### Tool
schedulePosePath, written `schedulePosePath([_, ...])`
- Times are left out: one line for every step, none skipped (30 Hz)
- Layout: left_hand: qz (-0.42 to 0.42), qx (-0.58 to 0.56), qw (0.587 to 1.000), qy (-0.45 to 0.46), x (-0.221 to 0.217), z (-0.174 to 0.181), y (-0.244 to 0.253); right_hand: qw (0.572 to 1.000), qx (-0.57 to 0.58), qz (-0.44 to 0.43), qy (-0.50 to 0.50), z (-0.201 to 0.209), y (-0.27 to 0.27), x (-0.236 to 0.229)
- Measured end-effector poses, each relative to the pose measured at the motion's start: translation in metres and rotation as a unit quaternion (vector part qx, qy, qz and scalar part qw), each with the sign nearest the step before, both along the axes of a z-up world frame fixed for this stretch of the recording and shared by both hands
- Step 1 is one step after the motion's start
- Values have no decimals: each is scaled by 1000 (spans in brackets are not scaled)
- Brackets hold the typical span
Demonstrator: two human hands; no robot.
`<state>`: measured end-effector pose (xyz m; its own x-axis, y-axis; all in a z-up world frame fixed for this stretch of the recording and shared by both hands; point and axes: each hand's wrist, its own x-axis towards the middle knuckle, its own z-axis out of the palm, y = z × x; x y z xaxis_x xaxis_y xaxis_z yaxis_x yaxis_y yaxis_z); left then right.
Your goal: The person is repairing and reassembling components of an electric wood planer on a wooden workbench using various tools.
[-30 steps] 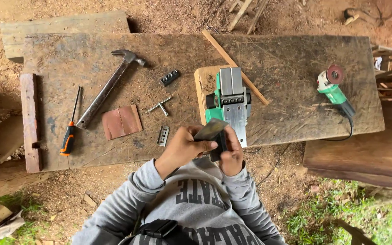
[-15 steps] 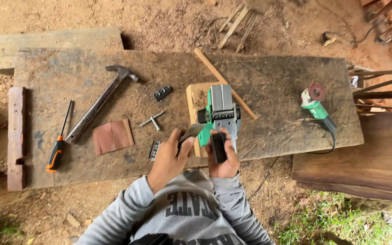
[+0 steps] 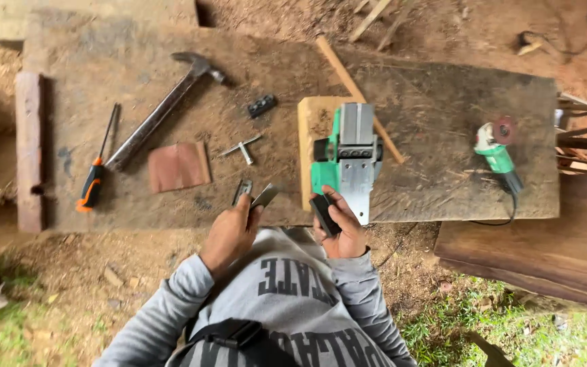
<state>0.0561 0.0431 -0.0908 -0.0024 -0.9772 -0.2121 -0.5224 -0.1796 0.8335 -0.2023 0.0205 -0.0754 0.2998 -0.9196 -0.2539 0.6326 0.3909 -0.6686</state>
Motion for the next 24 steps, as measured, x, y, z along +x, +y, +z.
schedulePosePath([8, 9, 1000, -3, 1, -5, 9, 1000, 9, 8, -3, 1, 8, 1])
schedulePosePath([8, -25, 1000, -11, 6, -10, 10, 997, 4, 18, 70, 0, 7, 6])
schedulePosePath([7, -59, 998, -19, 11, -16, 11, 989, -3, 27, 142, -1, 6, 10])
schedulePosePath([16, -56, 998, -27, 12, -24, 19, 990, -1, 37, 135, -16, 6, 7])
schedulePosePath([7, -49, 998, -36, 13, -32, 26, 984, 5, 47, 173, -32, 7, 5])
schedulePosePath([-5, -40, 998, -45, 12, -42, 35, 976, 13, 55, 211, -49, 10, 0])
schedulePosePath([1, -34, 998, -50, 14, -53, 42, 976, 17, 63, 206, -66, 13, -3])
schedulePosePath([-15, -47, 997, -60, 14, -63, 45, 975, 41, 73, 206, -81, 13, -8])
schedulePosePath([-32, -61, 995, -70, 14, -72, 48, 973, 65, 83, 206, -95, 12, -13])
schedulePosePath([-29, -58, 995, -72, 15, -75, 50, 973, 67, 87, 204, -96, 12, -8])
schedulePosePath([-64, -21, 994, -90, 15, -78, 52, 970, 71, 86, 214, -97, 11, -3])
schedulePosePath([-99, 14, 989, -106, 15, -82, 53, 968, 73, 84, 224, -97, 10, 1])
schedulePosePath([-97, 16, 989, -107, 17, -76, 53, 968, 74, 86, 223, -87, 8, 10])
schedulePosePath([-98, 7, 990, -104, 18, -71, 53, 967, 52, 96, 232, -75, 7, 19])
schedulePosePath([-99, -2, 990, -101, 19, -66, 54, 964, 29, 106, 241, -64, 5, 27])
schedulePosePath([-97, -1, 990, -102, 21, -65, 55, 964, 30, 108, 241, -70, 5, 26])
schedulePosePath([-90, 24, 989, -115, 22, -63, 55, 958, -9, 120, 261, -75, 4, 24])
schedulePosePath([-86, 49, 987, -127, 23, -62, 56, 949, -47, 131, 282, -80, 4, 22])
schedulePosePath([-87, 50, 987, -127, 25, -69, 59, 950, -45, 130, 282, -91, 4, 18])
schedulePosePath([-101, 49, 983, -143, 26, -76, 61, 951, -44, 129, 279, -102, 2, 14])
schedulePosePath([-115, 48, 979, -158, 28, -83, 64, 952, -43, 129, 276, -113, 1, 10])
schedulePosePath([-116, 48, 979, -159, 29, -84, 65, 952, -43, 127, 275, -109, 1, 15])
schedulePosePath([-104, 33, 983, -147, 30, -85, 67, 950, -47, 120, 284, -105, 2, 19])
schedulePosePath([-92, 17, 986, -135, 31, -86, 67, 948, -52, 111, 293, -100, 2, 23])
